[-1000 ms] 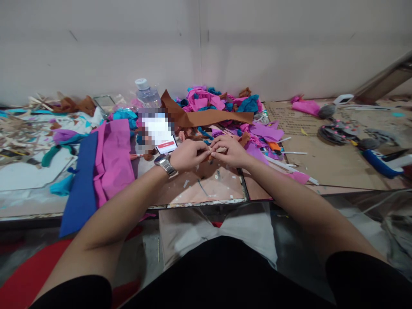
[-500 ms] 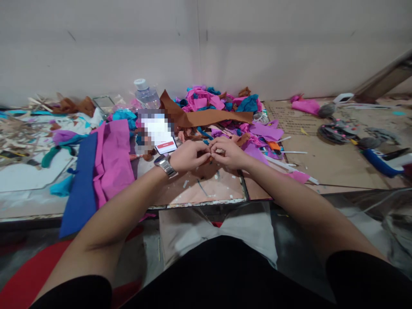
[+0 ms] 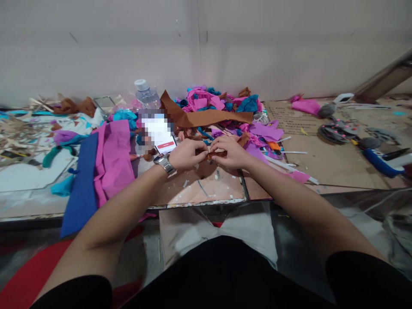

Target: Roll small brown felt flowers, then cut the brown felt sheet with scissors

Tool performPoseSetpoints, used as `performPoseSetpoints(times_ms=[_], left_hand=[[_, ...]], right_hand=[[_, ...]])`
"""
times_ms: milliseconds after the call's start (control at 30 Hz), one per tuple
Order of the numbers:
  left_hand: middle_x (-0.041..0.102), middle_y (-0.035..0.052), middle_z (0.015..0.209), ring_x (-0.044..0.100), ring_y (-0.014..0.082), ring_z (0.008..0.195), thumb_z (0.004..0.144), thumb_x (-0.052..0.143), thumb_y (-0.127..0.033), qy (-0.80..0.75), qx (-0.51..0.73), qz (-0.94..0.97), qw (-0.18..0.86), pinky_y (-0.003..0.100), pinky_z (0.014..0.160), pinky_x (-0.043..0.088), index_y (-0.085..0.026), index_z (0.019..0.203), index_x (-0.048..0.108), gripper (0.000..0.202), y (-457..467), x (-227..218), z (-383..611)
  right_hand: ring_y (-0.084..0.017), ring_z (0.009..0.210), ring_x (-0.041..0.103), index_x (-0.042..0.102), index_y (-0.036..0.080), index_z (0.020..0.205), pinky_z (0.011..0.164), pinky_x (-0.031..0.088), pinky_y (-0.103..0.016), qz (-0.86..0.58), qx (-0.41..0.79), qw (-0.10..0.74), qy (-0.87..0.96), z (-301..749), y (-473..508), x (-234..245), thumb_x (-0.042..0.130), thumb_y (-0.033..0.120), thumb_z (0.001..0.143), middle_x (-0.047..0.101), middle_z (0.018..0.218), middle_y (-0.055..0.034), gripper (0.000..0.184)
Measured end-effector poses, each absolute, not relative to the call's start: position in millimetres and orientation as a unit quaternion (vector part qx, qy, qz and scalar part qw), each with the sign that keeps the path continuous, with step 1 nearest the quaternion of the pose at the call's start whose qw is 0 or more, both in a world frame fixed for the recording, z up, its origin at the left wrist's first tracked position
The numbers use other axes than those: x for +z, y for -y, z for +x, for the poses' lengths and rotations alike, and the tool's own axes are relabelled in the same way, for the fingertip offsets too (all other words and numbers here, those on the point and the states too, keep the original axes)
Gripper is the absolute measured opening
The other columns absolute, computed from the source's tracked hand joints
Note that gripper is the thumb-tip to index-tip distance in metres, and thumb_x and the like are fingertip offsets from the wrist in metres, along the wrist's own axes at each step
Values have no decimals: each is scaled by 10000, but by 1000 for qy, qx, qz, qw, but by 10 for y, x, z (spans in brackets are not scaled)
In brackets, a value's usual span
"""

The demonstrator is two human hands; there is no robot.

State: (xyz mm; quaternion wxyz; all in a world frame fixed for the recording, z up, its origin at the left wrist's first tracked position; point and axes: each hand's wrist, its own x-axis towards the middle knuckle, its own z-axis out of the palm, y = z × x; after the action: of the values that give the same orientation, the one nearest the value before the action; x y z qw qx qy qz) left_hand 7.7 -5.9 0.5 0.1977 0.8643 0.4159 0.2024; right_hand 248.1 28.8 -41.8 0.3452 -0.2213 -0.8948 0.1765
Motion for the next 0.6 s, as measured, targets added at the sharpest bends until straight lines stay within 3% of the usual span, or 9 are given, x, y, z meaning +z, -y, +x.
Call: performPoseSetpoints(times_ms=[300,600], left_hand=[[783,40,811,649,157,682,1000,584,-359,-394,207,875,192,298,705,413,-173,899,776,286,69,-5,85],[775,55,826,654,189,745,983,593,-284,-381,202,897,99,310,686,390,-193,935,794,226,127,-50,162]], right_hand=[[-262,1019,699,772,234,898,971,501,-445,-226,190,347,890,2468,-301,-438,709,296,955,779,1048,-80,105],[-257,1020,709,737,223,787,961,549,-444,-214,228,380,871,2442,-300,-466,694,193,856,750,1036,-80,87]])
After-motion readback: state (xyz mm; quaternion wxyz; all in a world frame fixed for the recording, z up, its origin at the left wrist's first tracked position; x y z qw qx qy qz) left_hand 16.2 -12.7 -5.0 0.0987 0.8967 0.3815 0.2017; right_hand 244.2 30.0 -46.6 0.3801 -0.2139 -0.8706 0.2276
